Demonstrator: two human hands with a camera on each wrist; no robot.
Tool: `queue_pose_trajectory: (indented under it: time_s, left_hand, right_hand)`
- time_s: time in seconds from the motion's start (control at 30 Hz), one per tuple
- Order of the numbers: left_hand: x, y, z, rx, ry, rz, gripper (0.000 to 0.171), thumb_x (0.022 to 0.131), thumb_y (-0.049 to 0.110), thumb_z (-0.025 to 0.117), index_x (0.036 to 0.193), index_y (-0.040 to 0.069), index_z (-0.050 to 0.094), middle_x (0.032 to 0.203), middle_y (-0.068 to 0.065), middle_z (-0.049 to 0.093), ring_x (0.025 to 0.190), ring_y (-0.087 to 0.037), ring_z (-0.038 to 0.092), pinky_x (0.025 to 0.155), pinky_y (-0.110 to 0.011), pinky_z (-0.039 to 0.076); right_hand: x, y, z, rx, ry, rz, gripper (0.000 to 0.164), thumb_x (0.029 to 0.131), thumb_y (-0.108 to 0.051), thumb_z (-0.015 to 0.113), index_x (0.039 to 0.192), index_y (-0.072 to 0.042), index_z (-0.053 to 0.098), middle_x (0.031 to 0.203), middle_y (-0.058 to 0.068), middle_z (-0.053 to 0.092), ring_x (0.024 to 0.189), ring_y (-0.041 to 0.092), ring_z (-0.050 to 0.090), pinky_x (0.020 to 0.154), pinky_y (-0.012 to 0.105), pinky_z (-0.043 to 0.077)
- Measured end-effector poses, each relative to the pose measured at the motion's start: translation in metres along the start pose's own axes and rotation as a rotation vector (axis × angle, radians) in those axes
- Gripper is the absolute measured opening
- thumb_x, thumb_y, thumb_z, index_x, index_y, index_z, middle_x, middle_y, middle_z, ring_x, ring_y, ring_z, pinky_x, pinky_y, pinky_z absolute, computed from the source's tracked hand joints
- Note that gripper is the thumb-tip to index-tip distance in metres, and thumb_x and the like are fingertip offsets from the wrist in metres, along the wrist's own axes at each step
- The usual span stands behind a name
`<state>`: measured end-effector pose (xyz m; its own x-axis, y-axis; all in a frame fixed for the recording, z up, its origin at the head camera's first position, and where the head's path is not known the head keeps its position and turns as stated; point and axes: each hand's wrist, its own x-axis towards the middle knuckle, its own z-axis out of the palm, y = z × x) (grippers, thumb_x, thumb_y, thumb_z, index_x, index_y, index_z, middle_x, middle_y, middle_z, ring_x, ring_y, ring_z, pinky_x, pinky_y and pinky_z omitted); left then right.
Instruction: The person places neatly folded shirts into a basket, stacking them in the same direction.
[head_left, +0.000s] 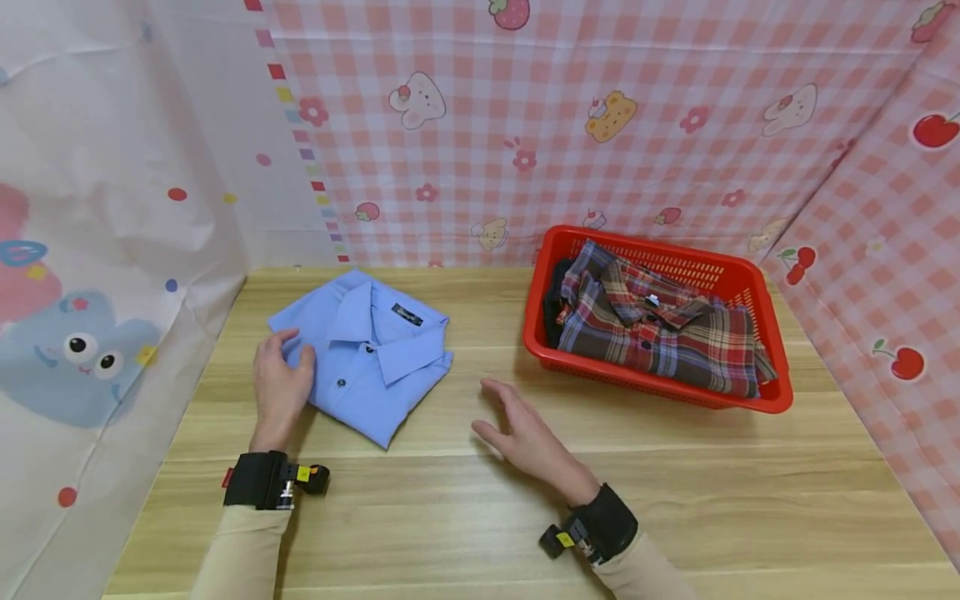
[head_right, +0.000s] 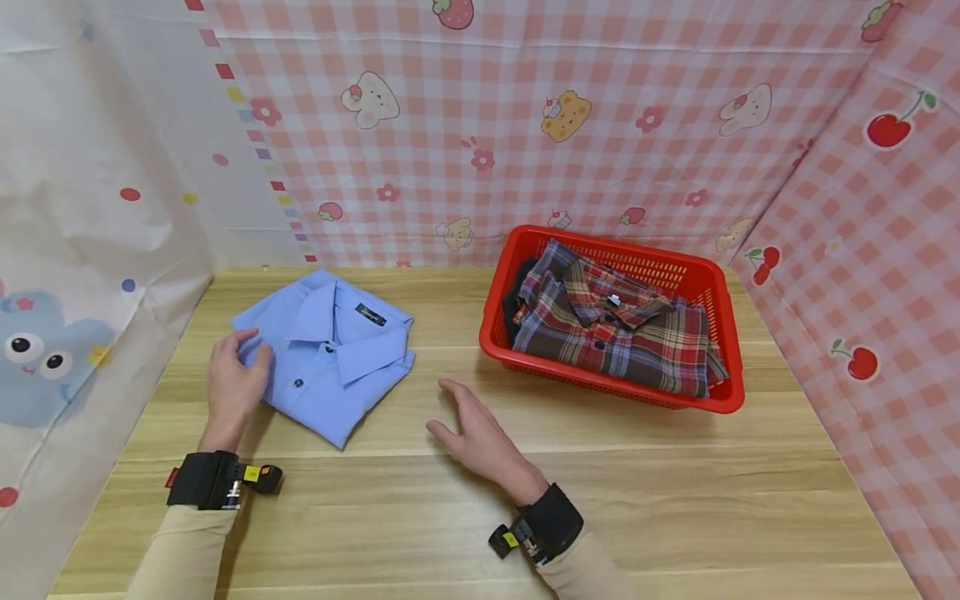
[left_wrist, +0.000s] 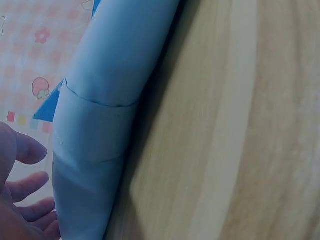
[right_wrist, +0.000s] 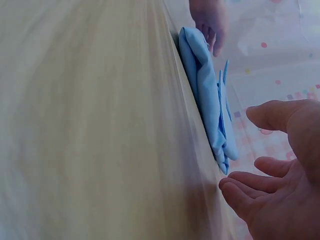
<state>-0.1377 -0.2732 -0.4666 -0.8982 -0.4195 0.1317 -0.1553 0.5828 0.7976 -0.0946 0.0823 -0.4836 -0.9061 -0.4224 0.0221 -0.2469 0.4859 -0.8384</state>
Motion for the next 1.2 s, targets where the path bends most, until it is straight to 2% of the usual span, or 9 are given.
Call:
queue_pose_trajectory:
  time_s: [0.27,0.43,0.57,0.73,1.03,1.2]
  left_hand:
    - [0.013,-0.004,-0.002,0.041,-0.009,0.018,0.046,0.101,0.014,0.056,0.14,-0.009,0.052,0.147,-0.032,0.045,0.142,-0.047,0.039,0.118,-0.057,0.029]
    - [0.02,-0.003,-0.003,0.066,-0.057,-0.002,0.05,0.102,0.015,0.054,0.145,-0.01,0.047,0.151,-0.033,0.042,0.143,-0.048,0.036,0.12,-0.058,0.028]
    - [0.023,-0.003,-0.003,0.087,-0.102,-0.018,0.053,0.104,0.017,0.053,0.148,-0.009,0.043,0.156,-0.032,0.037,0.147,-0.048,0.033,0.122,-0.058,0.025]
    - [0.026,-0.003,-0.002,0.107,-0.149,-0.034,0.057,0.105,0.019,0.052,0.152,-0.009,0.037,0.158,-0.032,0.035,0.148,-0.048,0.031,0.122,-0.058,0.025]
    - [0.035,-0.004,-0.003,0.146,-0.158,0.011,0.061,0.103,0.016,0.054,0.154,-0.011,0.033,0.155,-0.035,0.037,0.145,-0.051,0.034,0.121,-0.059,0.027]
    - [0.04,-0.005,-0.002,0.154,-0.187,-0.014,0.062,0.104,0.018,0.052,0.155,-0.011,0.03,0.157,-0.035,0.034,0.146,-0.051,0.032,0.121,-0.06,0.026]
  right_hand:
    - [0.004,0.003,0.007,0.252,-0.037,0.031,0.066,0.102,-0.017,0.067,0.155,0.004,0.034,0.157,0.022,0.044,0.144,0.035,0.044,0.119,0.045,0.037]
    - [0.005,0.002,0.012,0.37,-0.047,0.054,0.065,0.103,-0.015,0.064,0.156,0.003,0.031,0.157,0.023,0.043,0.145,0.035,0.043,0.121,0.046,0.036]
    - [0.005,0.001,0.014,0.397,-0.041,0.081,0.065,0.103,-0.014,0.064,0.157,0.001,0.031,0.157,0.02,0.044,0.146,0.032,0.043,0.121,0.045,0.035]
    - [0.005,0.0,0.017,0.395,-0.032,0.074,0.065,0.103,-0.014,0.064,0.157,0.002,0.032,0.156,0.021,0.045,0.145,0.033,0.044,0.121,0.045,0.036]
    - [0.006,-0.003,0.027,0.446,-0.025,0.064,0.066,0.103,-0.012,0.063,0.158,0.003,0.028,0.156,0.023,0.044,0.145,0.035,0.043,0.12,0.046,0.036]
    - [0.005,-0.005,0.032,0.5,-0.007,0.076,0.067,0.103,-0.007,0.062,0.158,0.003,0.026,0.156,0.025,0.043,0.145,0.037,0.042,0.121,0.047,0.034]
